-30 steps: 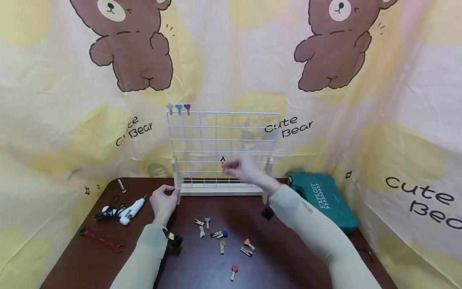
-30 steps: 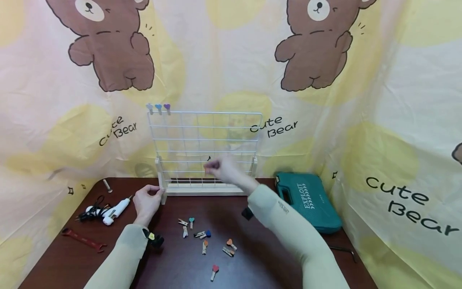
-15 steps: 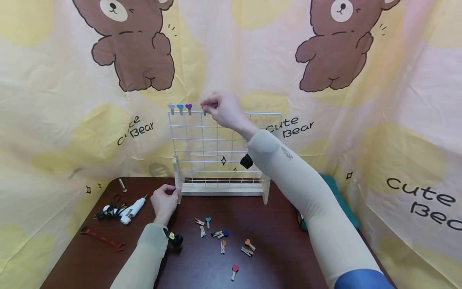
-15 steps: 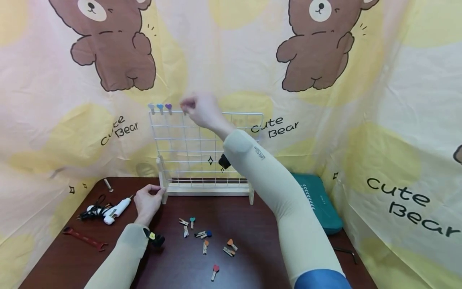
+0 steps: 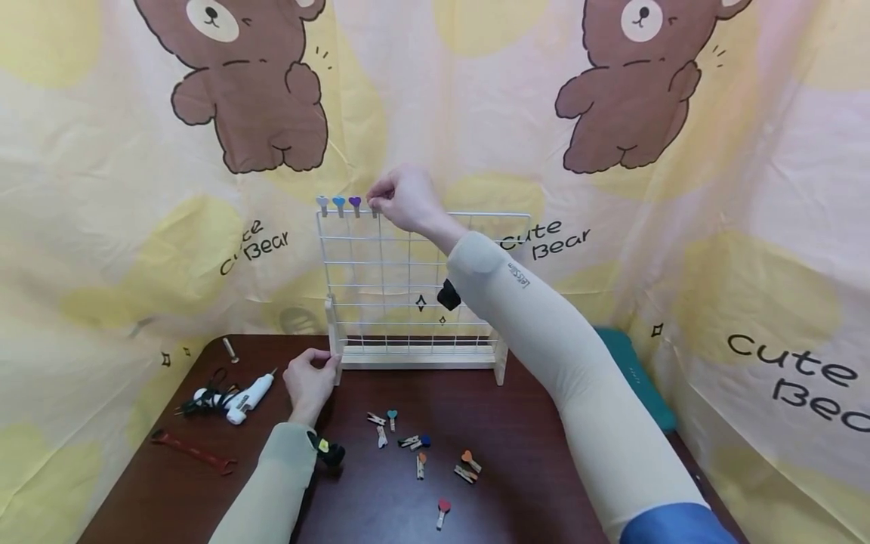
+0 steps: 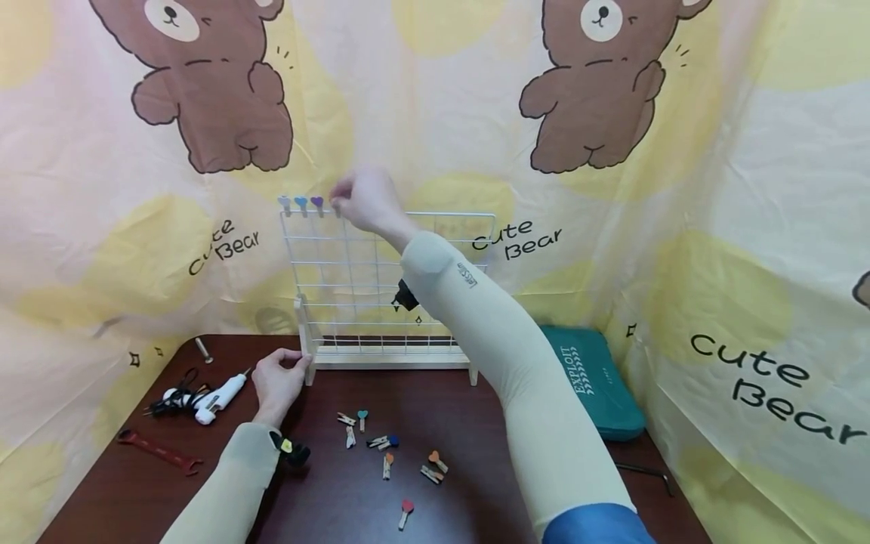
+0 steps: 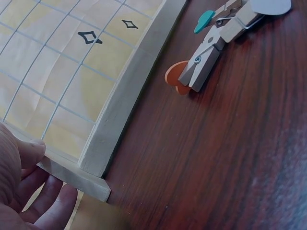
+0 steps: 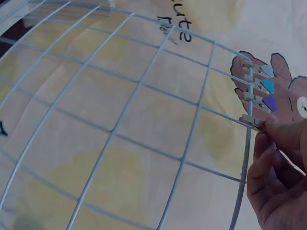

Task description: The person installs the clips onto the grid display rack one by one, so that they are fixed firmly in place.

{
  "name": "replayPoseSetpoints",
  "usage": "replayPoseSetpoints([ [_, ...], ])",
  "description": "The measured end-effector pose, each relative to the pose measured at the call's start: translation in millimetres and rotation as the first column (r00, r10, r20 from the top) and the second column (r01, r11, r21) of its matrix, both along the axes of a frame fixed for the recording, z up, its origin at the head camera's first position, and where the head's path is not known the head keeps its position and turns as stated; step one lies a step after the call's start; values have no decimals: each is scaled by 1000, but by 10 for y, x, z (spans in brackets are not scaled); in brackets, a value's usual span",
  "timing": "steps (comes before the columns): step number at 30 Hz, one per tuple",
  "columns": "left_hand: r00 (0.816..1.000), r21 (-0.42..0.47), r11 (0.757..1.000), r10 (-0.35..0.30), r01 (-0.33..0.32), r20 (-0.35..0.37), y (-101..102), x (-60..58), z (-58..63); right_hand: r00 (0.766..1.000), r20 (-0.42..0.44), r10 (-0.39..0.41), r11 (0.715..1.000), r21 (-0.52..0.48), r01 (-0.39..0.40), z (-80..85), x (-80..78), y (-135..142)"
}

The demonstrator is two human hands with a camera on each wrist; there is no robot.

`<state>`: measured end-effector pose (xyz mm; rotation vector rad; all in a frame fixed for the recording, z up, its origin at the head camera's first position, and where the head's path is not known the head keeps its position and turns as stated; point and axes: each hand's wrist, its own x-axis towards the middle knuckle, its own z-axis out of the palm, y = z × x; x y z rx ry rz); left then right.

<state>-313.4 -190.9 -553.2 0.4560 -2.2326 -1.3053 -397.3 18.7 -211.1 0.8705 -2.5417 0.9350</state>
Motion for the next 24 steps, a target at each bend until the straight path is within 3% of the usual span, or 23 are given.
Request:
replayPoseSetpoints([
  [5, 1000, 9, 1000, 1, -1, 9, 13, 2, 10, 997, -75, 29, 994, -104, -37, -160, 190, 205],
  [9, 1000, 20, 1000, -5, 5, 19, -2, 9, 11, 992, -98, 75, 990, -115, -86, -494, 489, 520],
  [11, 1000, 24, 1000, -7, 6, 23, -5, 19, 12, 990, -48, 130, 988, -76, -134, -760, 630, 714],
  [15, 1000, 23, 1000, -3, 2, 25, -18, 43, 27, 966, 149, 211, 976, 30, -217, -1451, 874, 1110],
  [20, 1000, 22, 1000, -9, 8, 30, -12, 61, 37, 932, 327, 155, 948, 218, -234, -2320, 1200, 1514],
  [24, 1000, 11, 1000, -17, 17, 23, 18, 47, 29, 914, 396, 84, 920, 321, -223, -2783, 1428, 1697],
])
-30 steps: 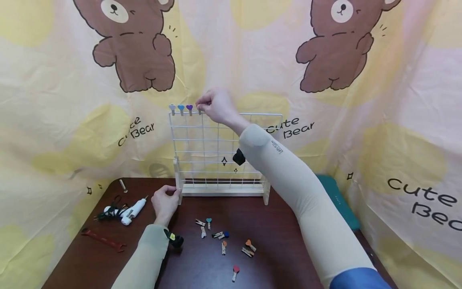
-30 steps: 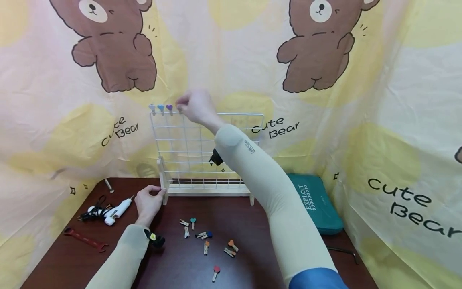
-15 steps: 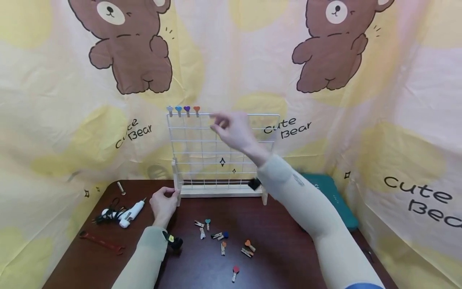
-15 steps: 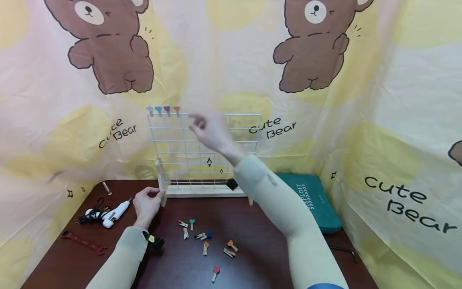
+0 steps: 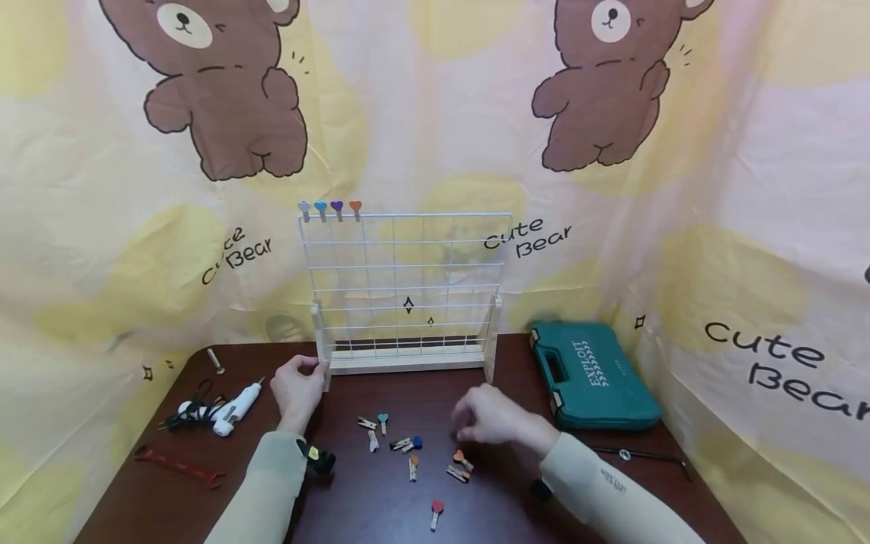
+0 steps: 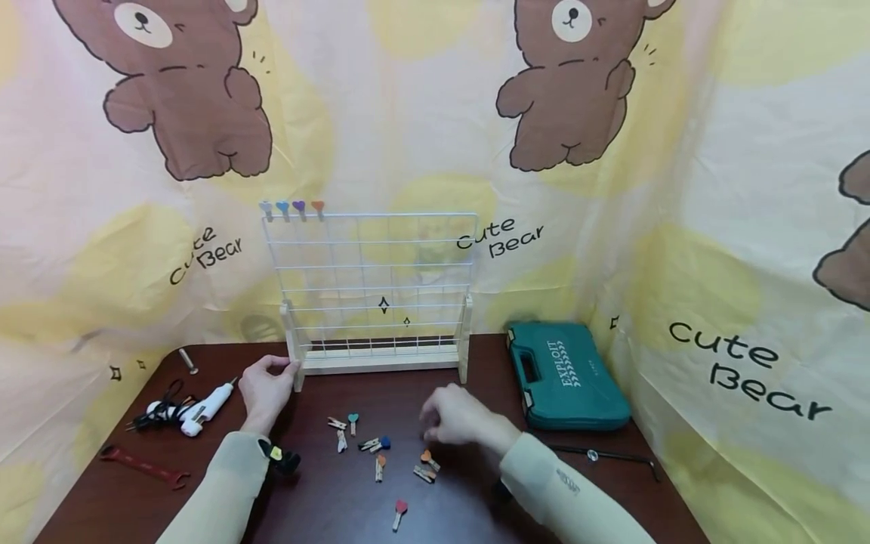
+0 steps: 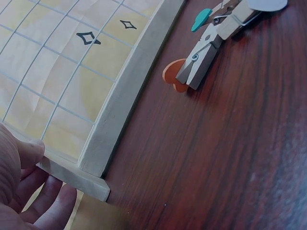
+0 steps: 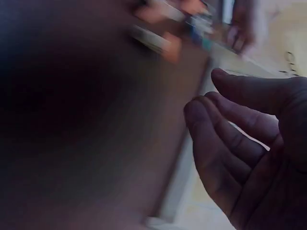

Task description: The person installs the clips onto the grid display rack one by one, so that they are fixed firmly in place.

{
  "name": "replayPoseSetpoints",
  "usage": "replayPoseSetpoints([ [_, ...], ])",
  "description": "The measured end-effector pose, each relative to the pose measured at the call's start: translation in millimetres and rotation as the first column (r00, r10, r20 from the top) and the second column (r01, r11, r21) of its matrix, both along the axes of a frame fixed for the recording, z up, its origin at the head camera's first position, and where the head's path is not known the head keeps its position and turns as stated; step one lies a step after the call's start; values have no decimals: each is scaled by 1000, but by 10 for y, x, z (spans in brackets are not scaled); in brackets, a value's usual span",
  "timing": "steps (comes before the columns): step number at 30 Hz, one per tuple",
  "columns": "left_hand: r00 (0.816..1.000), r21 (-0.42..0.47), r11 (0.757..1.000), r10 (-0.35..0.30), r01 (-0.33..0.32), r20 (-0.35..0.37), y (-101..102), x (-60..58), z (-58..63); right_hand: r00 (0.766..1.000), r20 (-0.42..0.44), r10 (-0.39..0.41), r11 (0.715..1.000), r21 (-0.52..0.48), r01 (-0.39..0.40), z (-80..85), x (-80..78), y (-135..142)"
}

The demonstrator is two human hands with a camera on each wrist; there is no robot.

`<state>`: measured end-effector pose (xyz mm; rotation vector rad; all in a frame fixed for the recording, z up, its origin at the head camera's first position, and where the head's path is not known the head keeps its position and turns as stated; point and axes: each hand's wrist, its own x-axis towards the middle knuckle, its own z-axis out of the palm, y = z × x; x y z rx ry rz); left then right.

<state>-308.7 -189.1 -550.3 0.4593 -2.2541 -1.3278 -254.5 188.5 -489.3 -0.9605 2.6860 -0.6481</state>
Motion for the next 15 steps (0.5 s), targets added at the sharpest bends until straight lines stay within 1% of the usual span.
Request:
replayPoseSetpoints([
  [3, 1000, -10, 1000, 2, -2, -4, -4, -5, -14, 1000, 27, -9, 1000, 17, 9, -192, 101, 37],
  [6, 1000, -11, 1000, 7, -7, -6, -3, -8, -16, 999, 49, -17, 1000, -7, 18, -291, 163, 37],
  [9, 1000, -10, 1000, 4, -4, -1, -1, -6, -14, 998, 47, -30, 999, -26, 31, -335, 207, 26],
  [15, 1000, -11, 1000, 0, 0, -10, -1, 1, -3, 999, 5, -44, 999, 1, 44, -333, 269, -6],
])
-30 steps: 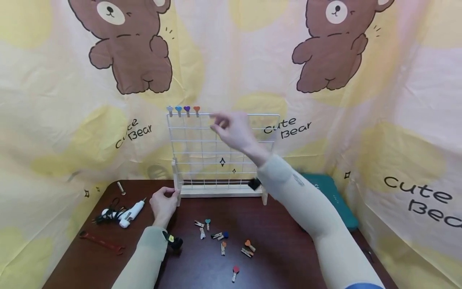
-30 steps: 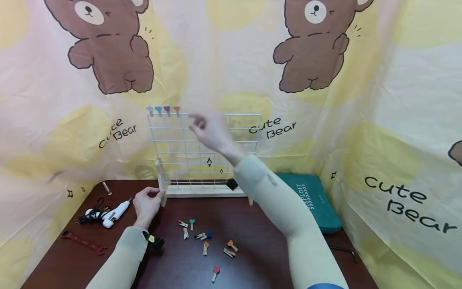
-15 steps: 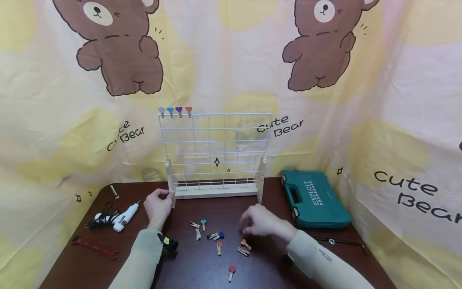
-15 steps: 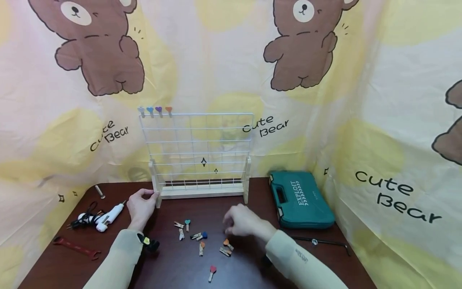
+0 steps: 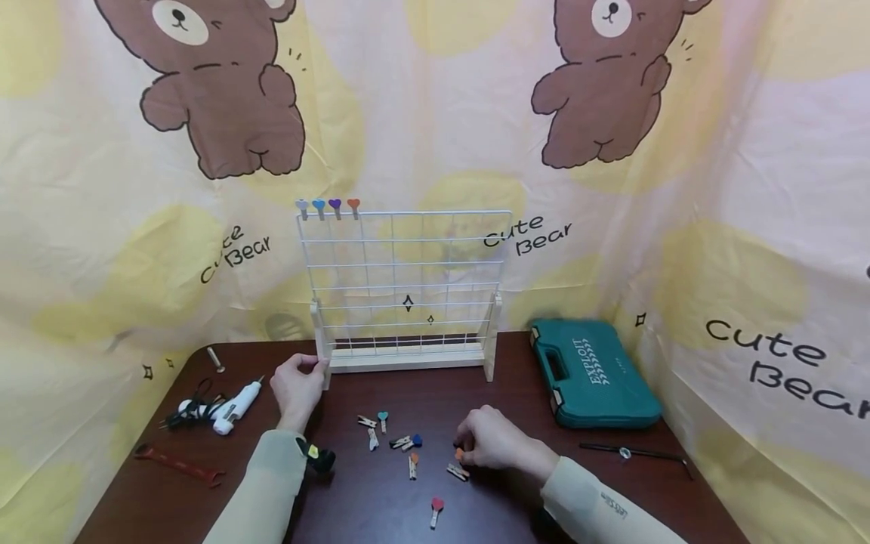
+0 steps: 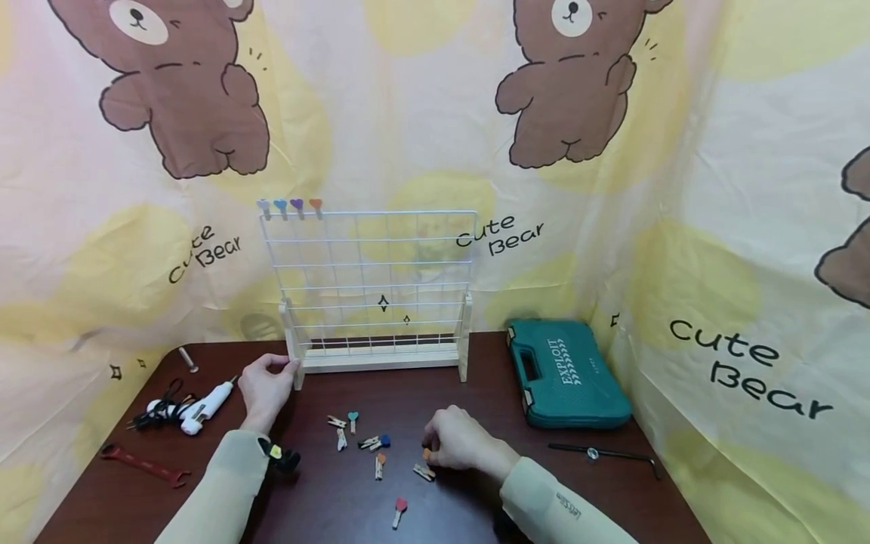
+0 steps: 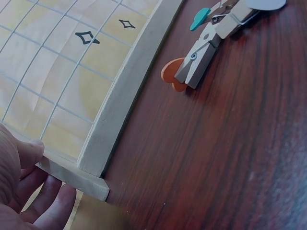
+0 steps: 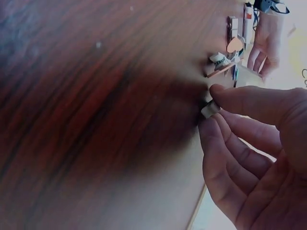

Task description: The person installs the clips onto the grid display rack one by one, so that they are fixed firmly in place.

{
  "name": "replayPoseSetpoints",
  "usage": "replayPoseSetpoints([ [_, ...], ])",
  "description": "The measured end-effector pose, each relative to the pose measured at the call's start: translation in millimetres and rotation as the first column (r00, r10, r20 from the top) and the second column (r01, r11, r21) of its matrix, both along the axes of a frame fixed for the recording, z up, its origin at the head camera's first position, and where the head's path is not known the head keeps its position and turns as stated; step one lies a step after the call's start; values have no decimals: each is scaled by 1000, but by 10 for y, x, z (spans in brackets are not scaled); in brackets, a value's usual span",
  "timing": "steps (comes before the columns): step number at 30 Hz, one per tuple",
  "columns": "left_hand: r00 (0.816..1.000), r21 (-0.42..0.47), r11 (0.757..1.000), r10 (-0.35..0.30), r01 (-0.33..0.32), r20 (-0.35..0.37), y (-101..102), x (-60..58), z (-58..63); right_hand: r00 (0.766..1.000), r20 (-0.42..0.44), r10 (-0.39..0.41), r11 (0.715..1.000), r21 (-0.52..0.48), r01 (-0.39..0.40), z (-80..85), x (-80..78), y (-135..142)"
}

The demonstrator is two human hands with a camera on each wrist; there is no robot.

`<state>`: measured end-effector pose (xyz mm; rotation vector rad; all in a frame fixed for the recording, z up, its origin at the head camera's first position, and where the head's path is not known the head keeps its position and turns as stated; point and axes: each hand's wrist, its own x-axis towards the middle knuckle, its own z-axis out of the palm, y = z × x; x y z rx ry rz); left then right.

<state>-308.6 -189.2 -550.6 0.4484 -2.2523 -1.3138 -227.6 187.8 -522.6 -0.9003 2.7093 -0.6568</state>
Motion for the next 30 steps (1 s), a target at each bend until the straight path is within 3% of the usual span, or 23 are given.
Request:
replayPoseSetpoints([
  [7, 1000, -16, 1000, 12, -12, -4, -33, -8, -10, 999, -29, 22, 1000, -20, -23, 46, -61, -46],
  [11, 1000, -13, 1000, 16, -16, -10, -50, -7, -11, 996, -73, 51, 988, -141, -61, 265, -227, -120],
  [14, 1000, -10, 1000, 23, -23, -13, -62, -3, -9, 994, -98, 51, 967, -245, -74, 621, -404, -247],
  [19, 1000, -2, 1000, 22, -22, 0, -66, -8, -18, 988, -150, -28, 922, -387, -32, 1437, -721, -531],
  [22, 1000, 8, 1000, 15, -15, 7, -47, -22, -26, 962, -266, -58, 883, -463, -75, 1930, -956, -706],
  [25, 1000, 9, 1000, 9, -9, 13, -17, -32, -22, 938, -323, -128, 858, -510, -58, 2362, -1149, -871],
  [30, 1000, 10, 1000, 5, -5, 17, -14, -42, -15, 928, -281, -243, 794, -607, 24, 2831, -1400, -1130],
])
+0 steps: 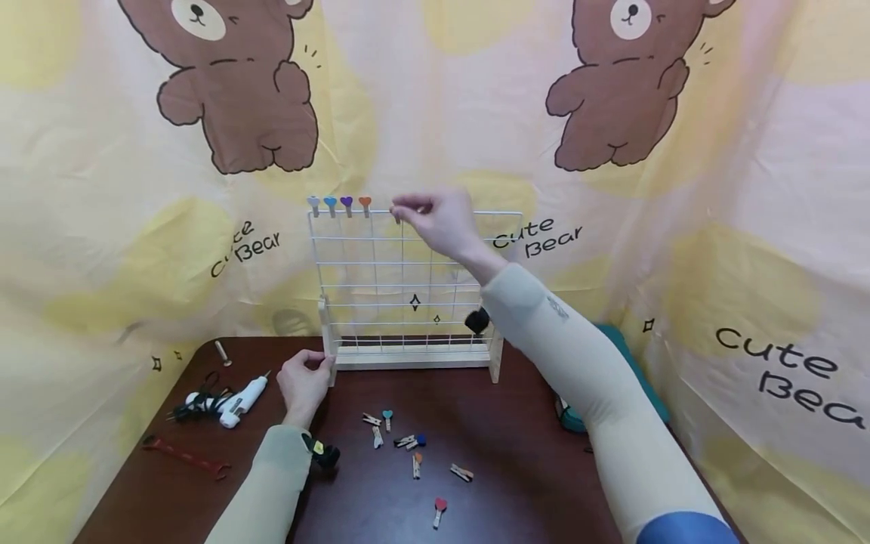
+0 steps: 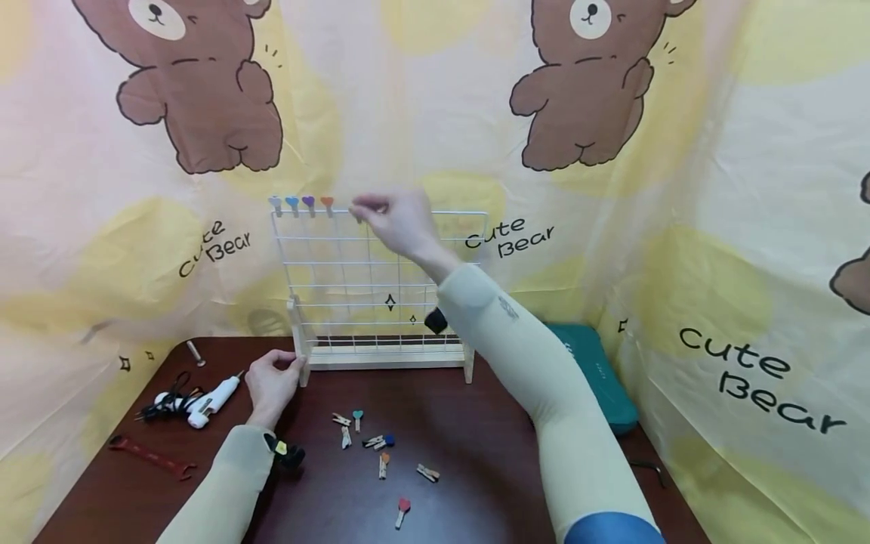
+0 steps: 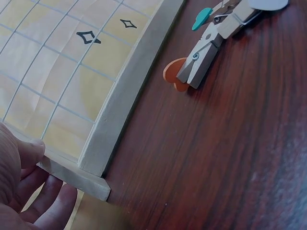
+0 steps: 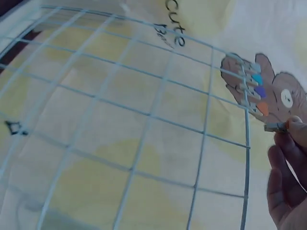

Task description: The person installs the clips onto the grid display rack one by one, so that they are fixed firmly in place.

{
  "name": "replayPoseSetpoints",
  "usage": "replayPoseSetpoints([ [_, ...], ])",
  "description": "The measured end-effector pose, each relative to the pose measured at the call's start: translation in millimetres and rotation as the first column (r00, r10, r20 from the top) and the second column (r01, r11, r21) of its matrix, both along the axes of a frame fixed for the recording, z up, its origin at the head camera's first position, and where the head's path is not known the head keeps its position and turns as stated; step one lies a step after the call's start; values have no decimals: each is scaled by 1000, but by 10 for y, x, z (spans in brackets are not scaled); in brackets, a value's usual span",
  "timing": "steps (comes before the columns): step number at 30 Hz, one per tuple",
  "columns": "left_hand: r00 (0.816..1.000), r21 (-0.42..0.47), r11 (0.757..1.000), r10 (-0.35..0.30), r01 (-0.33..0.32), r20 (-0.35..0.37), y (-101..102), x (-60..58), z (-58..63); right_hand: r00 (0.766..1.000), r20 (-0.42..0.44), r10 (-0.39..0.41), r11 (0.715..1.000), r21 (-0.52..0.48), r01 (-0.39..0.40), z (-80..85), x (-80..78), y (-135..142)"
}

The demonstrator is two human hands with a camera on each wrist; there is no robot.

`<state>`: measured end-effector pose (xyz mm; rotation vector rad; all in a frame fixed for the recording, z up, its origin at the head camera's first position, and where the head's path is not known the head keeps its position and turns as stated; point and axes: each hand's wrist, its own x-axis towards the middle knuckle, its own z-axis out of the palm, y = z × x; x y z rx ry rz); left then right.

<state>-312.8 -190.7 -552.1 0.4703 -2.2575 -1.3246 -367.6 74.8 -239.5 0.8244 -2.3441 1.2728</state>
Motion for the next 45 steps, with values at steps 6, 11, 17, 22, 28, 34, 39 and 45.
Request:
replayPoseSetpoints([
  [6, 1000, -9, 1000, 9, -9, -15, 10, -17, -4, 996, 83, -20, 993, -116, 30, 144, -230, -218],
  [11, 1000, -16, 1000, 4, -4, -17, 28, -18, -9, 993, 90, -72, 993, -89, 80, 84, -297, -281],
  [17, 1000, -15, 1000, 0, -1, -18, 37, -22, -4, 990, 49, -134, 991, 6, 134, 57, -264, -260],
  [22, 1000, -14, 1000, -5, 5, -14, 39, -15, -18, 989, -56, -138, 990, 16, 139, -52, -93, -105],
  [28, 1000, -3, 1000, -7, 7, -12, 38, -4, -18, 982, -188, -16, 999, 42, 24, -612, 261, 309],
  [34, 1000, -3, 1000, 10, -10, -9, 17, 10, 0, 946, 248, 211, 926, 258, -274, -1572, 653, 794],
  [39, 1000, -13, 1000, 1, -1, -26, 11, 17, 13, 886, 419, 201, 847, 380, -372, -2287, 945, 1112],
  [45, 999, -22, 1000, 5, -6, -40, 22, 10, 3, 774, 606, 182, 828, 331, -454, -2786, 1218, 1269],
])
